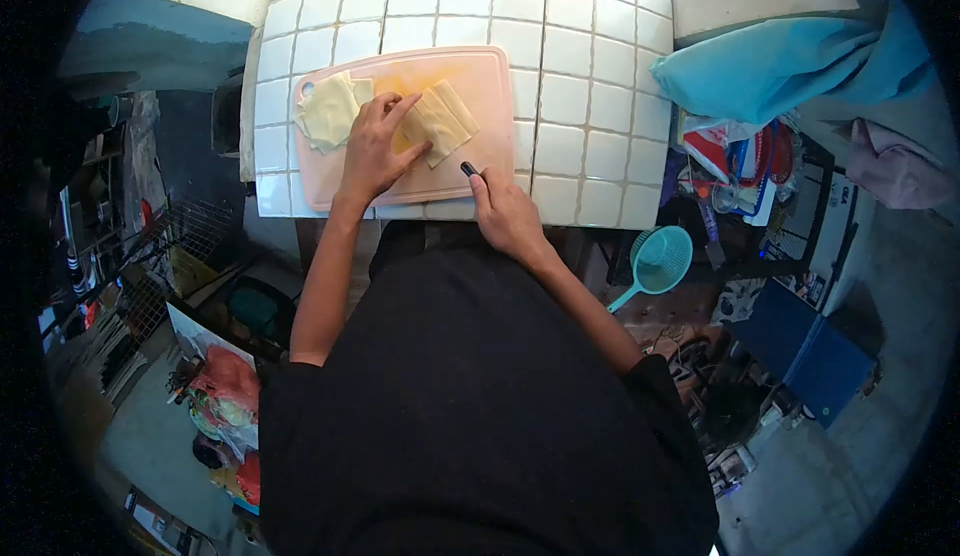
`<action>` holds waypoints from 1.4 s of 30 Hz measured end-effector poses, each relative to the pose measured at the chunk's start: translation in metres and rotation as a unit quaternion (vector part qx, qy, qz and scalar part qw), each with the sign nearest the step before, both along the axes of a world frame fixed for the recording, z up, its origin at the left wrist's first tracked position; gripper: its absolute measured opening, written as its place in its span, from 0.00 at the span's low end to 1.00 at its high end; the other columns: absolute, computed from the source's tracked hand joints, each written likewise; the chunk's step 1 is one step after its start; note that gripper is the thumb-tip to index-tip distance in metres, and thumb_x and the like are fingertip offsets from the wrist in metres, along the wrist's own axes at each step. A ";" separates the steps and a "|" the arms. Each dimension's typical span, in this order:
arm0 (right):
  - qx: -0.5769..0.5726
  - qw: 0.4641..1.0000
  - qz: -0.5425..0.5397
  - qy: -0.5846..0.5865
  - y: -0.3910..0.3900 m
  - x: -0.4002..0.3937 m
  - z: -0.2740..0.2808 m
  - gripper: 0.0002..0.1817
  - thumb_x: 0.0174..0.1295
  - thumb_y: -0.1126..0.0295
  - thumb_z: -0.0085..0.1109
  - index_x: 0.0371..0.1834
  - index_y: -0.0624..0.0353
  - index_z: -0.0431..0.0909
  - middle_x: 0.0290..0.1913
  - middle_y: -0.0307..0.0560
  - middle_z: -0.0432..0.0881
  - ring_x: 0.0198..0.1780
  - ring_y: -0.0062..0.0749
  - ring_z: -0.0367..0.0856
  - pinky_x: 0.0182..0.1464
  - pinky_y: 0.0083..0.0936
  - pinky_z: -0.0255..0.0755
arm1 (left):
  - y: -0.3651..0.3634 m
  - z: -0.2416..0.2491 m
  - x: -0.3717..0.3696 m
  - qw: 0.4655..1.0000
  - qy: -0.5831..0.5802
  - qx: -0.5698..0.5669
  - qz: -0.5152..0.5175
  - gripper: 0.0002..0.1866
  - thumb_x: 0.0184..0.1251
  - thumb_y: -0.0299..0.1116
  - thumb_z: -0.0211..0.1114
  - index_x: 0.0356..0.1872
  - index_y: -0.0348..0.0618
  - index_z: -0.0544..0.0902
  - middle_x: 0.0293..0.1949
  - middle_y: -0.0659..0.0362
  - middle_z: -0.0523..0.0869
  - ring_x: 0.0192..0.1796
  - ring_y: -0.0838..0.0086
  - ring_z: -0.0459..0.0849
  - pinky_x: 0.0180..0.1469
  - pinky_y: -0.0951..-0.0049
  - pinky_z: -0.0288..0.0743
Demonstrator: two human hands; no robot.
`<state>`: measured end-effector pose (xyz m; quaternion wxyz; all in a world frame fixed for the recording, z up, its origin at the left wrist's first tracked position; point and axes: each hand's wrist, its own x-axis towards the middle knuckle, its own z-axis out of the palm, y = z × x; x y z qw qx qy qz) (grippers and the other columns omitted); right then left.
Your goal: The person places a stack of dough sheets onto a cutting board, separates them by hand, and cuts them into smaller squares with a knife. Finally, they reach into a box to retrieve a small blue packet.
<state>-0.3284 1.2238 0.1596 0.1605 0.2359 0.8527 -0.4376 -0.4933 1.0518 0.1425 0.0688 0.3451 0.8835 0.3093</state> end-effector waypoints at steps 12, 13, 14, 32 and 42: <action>0.033 0.999 0.011 0.020 -0.012 0.001 -0.006 0.18 0.80 0.56 0.43 0.42 0.60 0.73 0.33 0.68 0.82 0.36 0.71 0.80 0.39 0.62 0.70 | 0.001 -0.001 -0.004 0.999 0.028 -0.037 -0.013 0.30 0.51 0.40 0.80 0.58 0.50 0.84 0.54 0.53 0.77 0.59 0.57 0.76 0.63 0.59 0.73; 0.041 0.999 0.012 0.022 -0.013 0.002 -0.006 0.18 0.80 0.56 0.42 0.42 0.60 0.72 0.32 0.68 0.81 0.36 0.72 0.80 0.38 0.62 0.70 | 0.002 0.000 -0.005 0.999 0.021 -0.046 -0.013 0.29 0.51 0.40 0.80 0.58 0.50 0.84 0.53 0.53 0.77 0.59 0.57 0.76 0.63 0.59 0.73; 0.040 0.999 0.012 0.022 -0.014 0.002 -0.005 0.18 0.80 0.56 0.42 0.42 0.60 0.72 0.32 0.68 0.81 0.36 0.72 0.80 0.38 0.62 0.70 | 0.002 0.001 -0.005 0.998 0.013 -0.055 -0.012 0.29 0.51 0.40 0.80 0.58 0.51 0.84 0.53 0.54 0.77 0.58 0.57 0.76 0.63 0.59 0.73; 0.105 0.994 0.014 -0.012 -0.019 0.017 -0.005 0.20 0.80 0.54 0.42 0.39 0.59 0.72 0.25 0.67 0.81 0.29 0.70 0.81 0.33 0.62 0.73 | 0.005 0.003 -0.008 0.993 0.037 -0.108 -0.022 0.29 0.52 0.43 0.80 0.58 0.56 0.84 0.46 0.57 0.77 0.53 0.61 0.76 0.56 0.60 0.76; 0.095 0.992 0.021 -0.083 -0.005 0.050 0.009 0.21 0.80 0.52 0.39 0.42 0.60 0.71 0.29 0.69 0.83 0.35 0.73 0.82 0.39 0.64 0.74 | 0.003 0.000 -0.008 0.994 0.048 -0.096 -0.018 0.29 0.53 0.47 0.79 0.58 0.56 0.85 0.47 0.57 0.77 0.54 0.61 0.76 0.56 0.61 0.76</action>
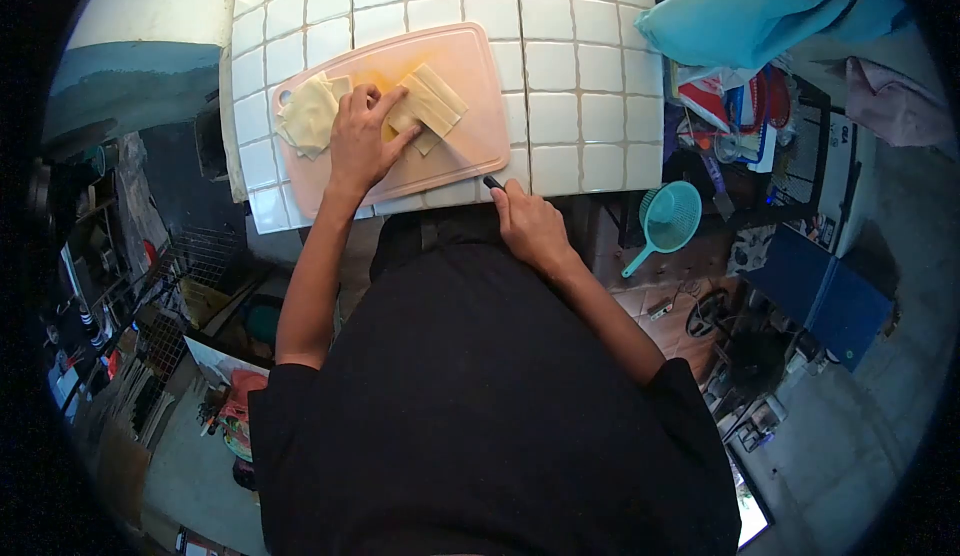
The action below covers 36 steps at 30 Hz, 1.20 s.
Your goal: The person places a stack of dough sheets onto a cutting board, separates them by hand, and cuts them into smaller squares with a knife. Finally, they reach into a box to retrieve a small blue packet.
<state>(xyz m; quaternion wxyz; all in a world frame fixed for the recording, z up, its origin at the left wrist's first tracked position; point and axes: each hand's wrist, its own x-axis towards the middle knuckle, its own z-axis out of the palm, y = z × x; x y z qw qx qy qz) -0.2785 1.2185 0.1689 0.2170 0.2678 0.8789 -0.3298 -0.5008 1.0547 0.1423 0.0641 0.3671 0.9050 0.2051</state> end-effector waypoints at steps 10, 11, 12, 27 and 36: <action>0.003 0.996 -0.011 -0.084 0.017 0.036 0.028 0.22 0.80 0.52 0.41 0.42 0.61 0.73 0.33 0.70 0.82 0.41 0.70 0.82 0.44 0.60 0.72 | -0.004 -0.003 0.000 1.000 -0.014 0.025 -0.007 0.28 0.56 0.46 0.77 0.60 0.54 0.84 0.48 0.55 0.77 0.55 0.59 0.76 0.58 0.60 0.73; 0.005 0.997 -0.012 -0.079 0.024 0.039 0.025 0.22 0.80 0.52 0.41 0.42 0.61 0.73 0.33 0.70 0.82 0.41 0.70 0.82 0.44 0.60 0.72 | -0.006 -0.002 -0.002 0.999 -0.033 0.038 -0.015 0.28 0.58 0.44 0.76 0.61 0.53 0.83 0.49 0.54 0.77 0.55 0.58 0.76 0.59 0.60 0.73; -0.062 0.997 -0.033 -0.042 0.029 0.042 0.022 0.22 0.80 0.52 0.42 0.40 0.62 0.73 0.33 0.69 0.82 0.40 0.69 0.81 0.42 0.56 0.71 | -0.008 0.001 -0.005 0.999 -0.029 0.039 -0.015 0.28 0.58 0.44 0.76 0.61 0.53 0.83 0.49 0.54 0.77 0.55 0.58 0.76 0.59 0.60 0.73; -0.094 0.989 -0.072 0.085 -0.021 -0.038 -0.001 0.22 0.79 0.52 0.45 0.39 0.62 0.76 0.32 0.68 0.83 0.40 0.70 0.81 0.44 0.60 0.70 | -0.019 0.015 -0.021 0.985 -0.129 0.082 -0.083 0.23 0.57 0.31 0.75 0.57 0.49 0.86 0.55 0.51 0.79 0.61 0.55 0.77 0.64 0.60 0.73; -0.077 0.993 -0.072 0.060 -0.026 -0.037 -0.002 0.22 0.78 0.52 0.46 0.41 0.61 0.77 0.32 0.68 0.83 0.40 0.71 0.81 0.43 0.61 0.71 | -0.013 0.006 -0.026 0.988 -0.058 0.061 -0.126 0.20 0.54 0.34 0.77 0.51 0.51 0.89 0.60 0.49 0.76 0.64 0.53 0.74 0.66 0.57 0.71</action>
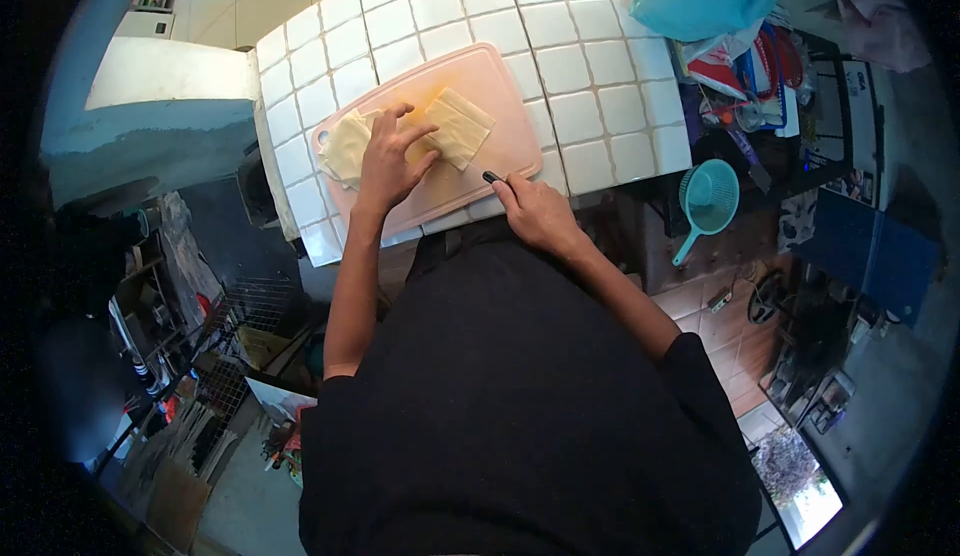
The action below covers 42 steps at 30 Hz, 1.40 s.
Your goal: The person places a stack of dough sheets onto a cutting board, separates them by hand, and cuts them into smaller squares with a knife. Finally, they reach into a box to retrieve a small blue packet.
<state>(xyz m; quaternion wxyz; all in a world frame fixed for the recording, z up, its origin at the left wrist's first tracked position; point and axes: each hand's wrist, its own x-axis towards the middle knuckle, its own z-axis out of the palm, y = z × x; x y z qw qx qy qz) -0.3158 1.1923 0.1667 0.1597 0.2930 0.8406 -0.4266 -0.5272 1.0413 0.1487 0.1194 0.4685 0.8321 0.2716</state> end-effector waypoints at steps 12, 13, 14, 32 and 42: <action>0.055 0.998 0.004 -0.027 -0.012 -0.002 0.001 0.23 0.79 0.50 0.42 0.43 0.59 0.77 0.31 0.67 0.84 0.38 0.70 0.83 0.41 0.62 0.74 | 0.005 0.002 0.000 0.999 0.020 -0.029 -0.016 0.16 0.49 0.35 0.79 0.43 0.51 0.92 0.48 0.58 0.78 0.55 0.62 0.78 0.54 0.64 0.78; 0.055 0.998 0.001 -0.027 -0.011 -0.003 0.003 0.23 0.79 0.50 0.42 0.43 0.59 0.77 0.31 0.67 0.84 0.38 0.70 0.83 0.41 0.62 0.74 | 0.005 0.002 0.000 0.999 0.010 -0.030 -0.007 0.16 0.49 0.35 0.79 0.43 0.52 0.92 0.47 0.58 0.78 0.55 0.63 0.78 0.53 0.64 0.78; 0.062 0.998 0.009 -0.027 -0.011 -0.004 0.006 0.23 0.79 0.50 0.42 0.43 0.59 0.77 0.31 0.67 0.84 0.37 0.70 0.83 0.41 0.62 0.74 | 0.006 0.002 -0.001 1.000 0.000 -0.031 0.001 0.17 0.48 0.36 0.79 0.42 0.52 0.92 0.46 0.59 0.78 0.54 0.63 0.78 0.53 0.64 0.78; 0.075 0.994 0.043 -0.070 0.002 0.019 0.008 0.23 0.80 0.49 0.39 0.46 0.58 0.75 0.37 0.65 0.85 0.43 0.66 0.83 0.47 0.59 0.74 | 0.008 0.002 -0.009 0.999 0.005 -0.046 -0.023 0.16 0.47 0.38 0.80 0.40 0.54 0.91 0.40 0.60 0.77 0.49 0.64 0.78 0.48 0.64 0.78; 0.081 0.986 0.034 -0.138 0.015 0.067 0.023 0.23 0.80 0.48 0.40 0.45 0.57 0.74 0.35 0.65 0.84 0.43 0.67 0.83 0.46 0.60 0.74 | 0.007 0.001 -0.009 0.999 0.017 -0.035 -0.024 0.16 0.49 0.43 0.80 0.41 0.54 0.91 0.38 0.59 0.78 0.48 0.64 0.78 0.47 0.64 0.77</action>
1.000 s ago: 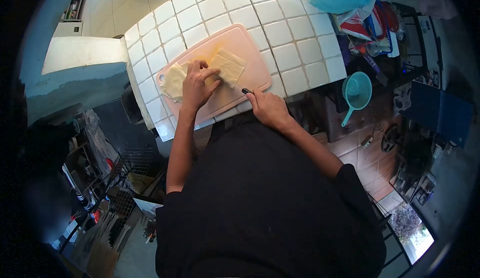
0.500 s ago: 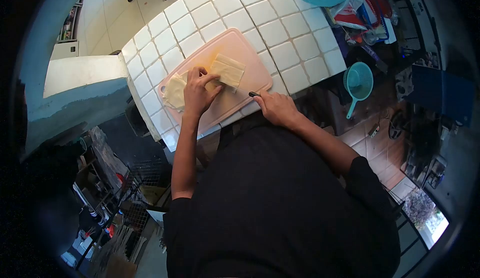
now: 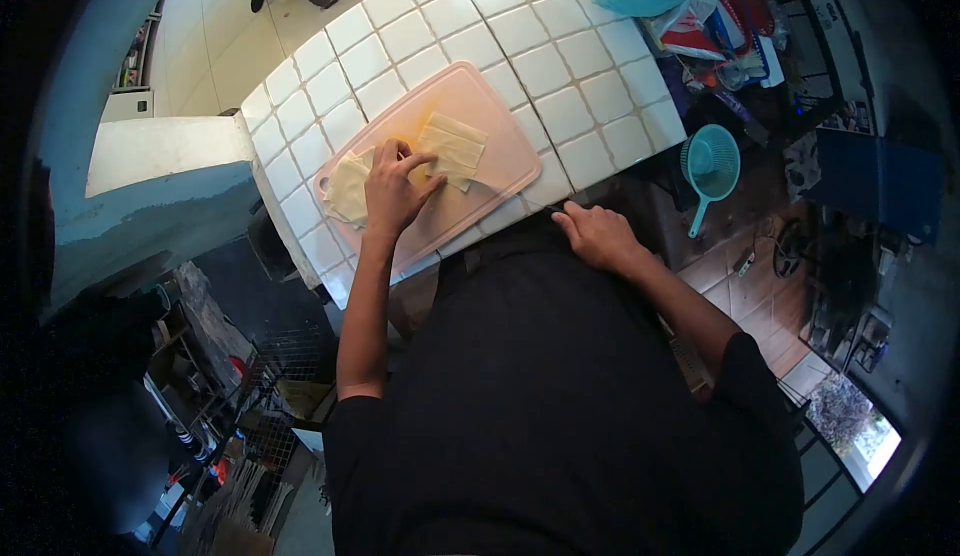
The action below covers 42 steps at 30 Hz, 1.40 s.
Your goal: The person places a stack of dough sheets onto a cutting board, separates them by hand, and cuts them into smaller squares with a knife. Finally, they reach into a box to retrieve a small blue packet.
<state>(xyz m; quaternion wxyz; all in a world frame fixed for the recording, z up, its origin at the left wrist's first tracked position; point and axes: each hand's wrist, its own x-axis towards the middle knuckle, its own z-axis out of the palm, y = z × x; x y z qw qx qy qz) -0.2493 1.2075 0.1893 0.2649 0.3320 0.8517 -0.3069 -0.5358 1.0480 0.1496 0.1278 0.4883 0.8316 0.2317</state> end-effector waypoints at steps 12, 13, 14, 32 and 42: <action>-0.244 0.947 -0.131 0.163 0.039 0.041 -0.026 0.24 0.79 0.52 0.47 0.31 0.61 0.74 0.24 0.40 0.73 0.28 0.30 0.74 0.34 0.32 0.67 | -0.009 -0.011 0.030 0.991 -0.021 0.070 0.112 0.19 0.53 0.38 0.77 0.47 0.46 0.86 0.46 0.55 0.81 0.54 0.59 0.79 0.56 0.60 0.75; -0.245 0.948 -0.123 0.160 0.041 0.037 -0.024 0.24 0.79 0.52 0.47 0.31 0.61 0.74 0.24 0.40 0.73 0.28 0.30 0.74 0.34 0.32 0.67 | -0.009 -0.011 0.037 0.986 -0.007 0.069 0.155 0.20 0.54 0.39 0.78 0.47 0.45 0.86 0.46 0.55 0.81 0.55 0.58 0.80 0.56 0.60 0.75; -0.269 0.927 -0.186 0.183 0.041 0.030 -0.023 0.23 0.80 0.53 0.48 0.31 0.60 0.73 0.24 0.36 0.69 0.28 0.23 0.69 0.33 0.27 0.64 | -0.008 -0.011 0.043 0.978 0.008 0.067 0.197 0.21 0.54 0.41 0.78 0.47 0.44 0.85 0.47 0.54 0.82 0.55 0.57 0.80 0.57 0.60 0.75; -0.210 0.938 -0.013 0.276 0.089 -0.072 -0.029 0.23 0.79 0.55 0.50 0.37 0.68 0.78 0.25 0.49 0.75 0.29 0.31 0.71 0.34 0.33 0.66 | 0.023 -0.013 0.097 0.916 0.054 0.030 0.397 0.23 0.52 0.39 0.79 0.49 0.42 0.85 0.55 0.54 0.80 0.61 0.57 0.76 0.62 0.57 0.72; -0.247 0.929 0.065 0.267 0.097 -0.088 -0.056 0.24 0.79 0.54 0.49 0.35 0.67 0.77 0.23 0.45 0.73 0.27 0.26 0.71 0.31 0.30 0.64 | 0.028 -0.024 0.104 0.890 0.058 0.098 0.441 0.12 0.58 0.33 0.73 0.42 0.43 0.83 0.44 0.55 0.81 0.53 0.59 0.80 0.54 0.59 0.74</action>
